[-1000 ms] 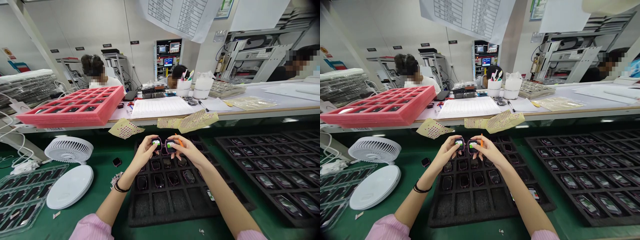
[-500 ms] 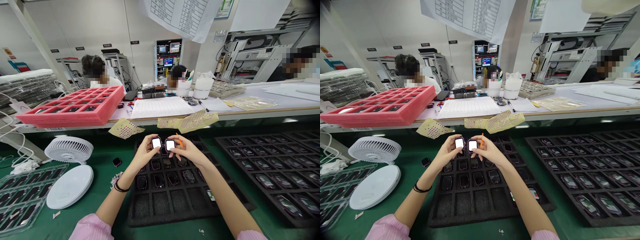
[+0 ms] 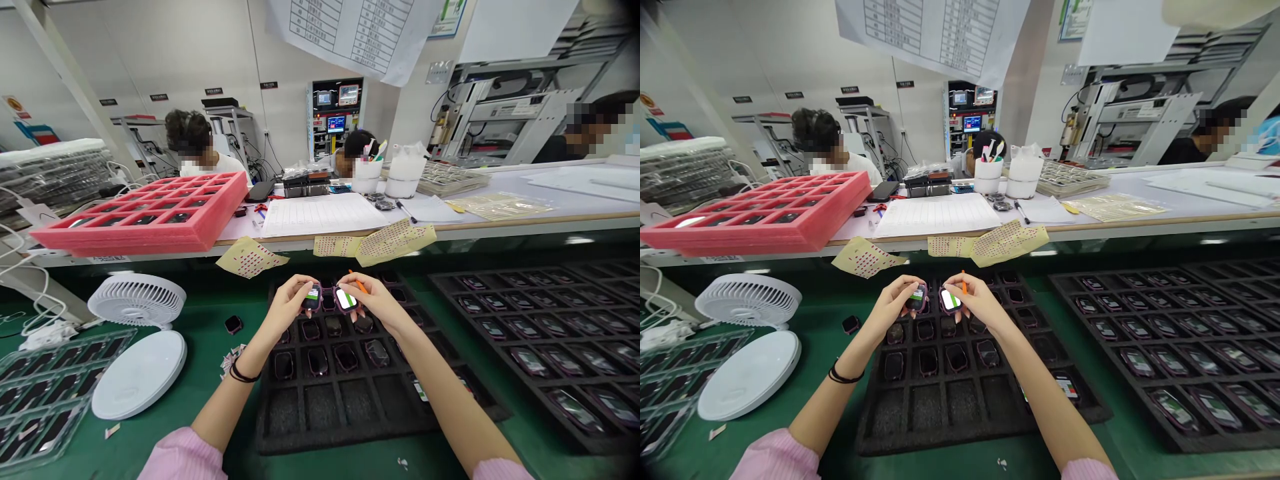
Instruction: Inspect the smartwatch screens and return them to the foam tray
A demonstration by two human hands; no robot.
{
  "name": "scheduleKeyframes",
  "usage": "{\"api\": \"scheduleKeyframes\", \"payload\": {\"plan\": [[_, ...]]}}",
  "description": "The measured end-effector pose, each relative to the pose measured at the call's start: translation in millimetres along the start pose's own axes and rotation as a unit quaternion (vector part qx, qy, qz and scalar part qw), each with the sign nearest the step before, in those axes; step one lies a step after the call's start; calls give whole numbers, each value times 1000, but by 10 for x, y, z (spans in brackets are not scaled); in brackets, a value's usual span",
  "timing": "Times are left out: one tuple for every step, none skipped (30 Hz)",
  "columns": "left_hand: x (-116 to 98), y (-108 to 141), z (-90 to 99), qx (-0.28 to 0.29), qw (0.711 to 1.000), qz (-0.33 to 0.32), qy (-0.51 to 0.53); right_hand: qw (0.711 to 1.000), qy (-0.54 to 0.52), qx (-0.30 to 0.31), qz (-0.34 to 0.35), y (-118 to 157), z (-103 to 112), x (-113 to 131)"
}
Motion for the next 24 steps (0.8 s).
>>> {"api": "scheduleKeyframes", "payload": {"plan": [[0,1,-2,2,1000,0,-2,1000,-1,2,0,-2,-4,-3],[-1,1,-4,4,1000,0,-4,1000,-1,5,0,-3,-9,-4],[-2,2,-8,7,1000,-1,-6,1000,-1,8,1,-3,-14,-1],[-3,3,-11,11,1000,-2,-8,1000,-1,11,2,-1,-20,5],[-3,3,-16,15,1000,-4,-8,1000,0,14,4,2,-25,15],[-2,2,-22,19,1000,-7,-7,1000,0,18,4,8,-32,26],[0,0,-28,24,1000,-11,-5,1000,0,24,4,15,-43,38],[3,-2,-35,28,999,-16,-1,999,0,32,3,23,-56,50],[10,-4,-44,34,999,-19,3,999,-1,41,2,32,-70,64],[20,-6,-52,39,999,-20,7,999,-2,50,1,43,-85,77],[32,-8,-59,44,999,-21,9,998,-3,59,0,53,-99,90],[46,-11,-63,47,999,-20,10,998,-2,66,-2,63,-109,100],[58,-14,-67,50,998,-19,9,997,0,71,-3,72,-116,108],[66,-16,-69,52,998,-19,8,997,4,75,-7,79,-122,111],[70,-19,-68,54,998,-21,6,997,8,78,-11,85,-127,109],[68,-21,-66,53,998,-23,3,997,12,79,-14,87,-129,105],[64,-22,-61,52,998,-25,1,997,13,76,-16,87,-125,100],[59,-23,-55,50,998,-26,-3,997,13,72,-16,83,-120,94],[57,-22,-51,48,999,-25,-7,998,11,66,-16,76,-112,87],[57,-21,-47,46,999,-23,-10,998,8,56,-13,66,-100,79],[58,-21,-45,44,999,-20,-14,999,4,44,-11,54,-83,69],[61,-20,-44,43,999,-17,-16,999,1,30,-10,41,-63,57],[63,-21,-43,42,999,-15,-18,1000,-2,15,-9,28,-38,43],[63,-22,-42,41,999,-15,-19,1000,-4,-2,-10,17,-11,28]]}}
Point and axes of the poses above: each hand's wrist, its own y-axis away from the middle knuckle, its own z-axis out of the back of the hand, x = y × z, the point moved 9 cm from there along -y, towards the middle knuckle, and after that the axes turned 6 degrees about -z, right-handed, at the moved point
